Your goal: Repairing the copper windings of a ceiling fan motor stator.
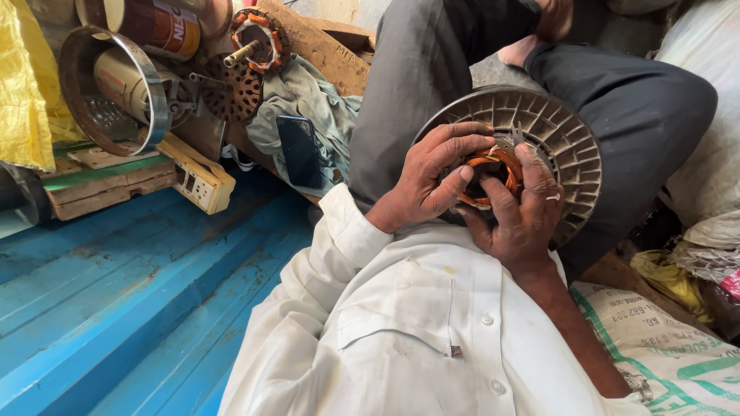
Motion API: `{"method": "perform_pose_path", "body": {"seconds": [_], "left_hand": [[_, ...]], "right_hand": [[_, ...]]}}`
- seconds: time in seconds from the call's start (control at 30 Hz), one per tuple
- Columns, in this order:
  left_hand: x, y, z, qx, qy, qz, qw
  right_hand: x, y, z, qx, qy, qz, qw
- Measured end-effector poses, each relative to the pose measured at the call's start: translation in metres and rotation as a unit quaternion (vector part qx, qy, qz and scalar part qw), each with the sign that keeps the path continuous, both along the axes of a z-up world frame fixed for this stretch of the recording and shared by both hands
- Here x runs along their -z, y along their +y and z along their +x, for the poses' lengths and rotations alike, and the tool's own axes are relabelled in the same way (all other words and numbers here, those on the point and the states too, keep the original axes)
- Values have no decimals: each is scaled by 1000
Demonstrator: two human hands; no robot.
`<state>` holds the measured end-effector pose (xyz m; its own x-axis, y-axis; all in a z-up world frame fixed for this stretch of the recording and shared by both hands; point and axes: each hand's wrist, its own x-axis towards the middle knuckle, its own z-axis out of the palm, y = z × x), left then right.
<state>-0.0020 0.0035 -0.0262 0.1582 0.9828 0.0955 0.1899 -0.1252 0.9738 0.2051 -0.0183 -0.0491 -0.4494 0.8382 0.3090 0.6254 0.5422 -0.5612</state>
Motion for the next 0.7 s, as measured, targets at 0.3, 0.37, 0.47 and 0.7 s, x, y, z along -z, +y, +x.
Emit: {"method": "perform_pose_path", "body": {"seconds": [0.3,0.37,0.47,0.7], "left_hand": [[4,-1,1,-1,3,12,1000],[4,-1,1,-2,-2,12,1000],[4,-1,1,-4,-4,13,1000],[5,-2,1,-5,4,18,1000]], "right_hand": [[-1,0,0,-6,-4,-8,1000],[-3,1,0,-6,-1,-10,1000],[-4,1,-1,-5,0,-12,1000],[-8,2,-3,-5,4,-14,1000]]}}
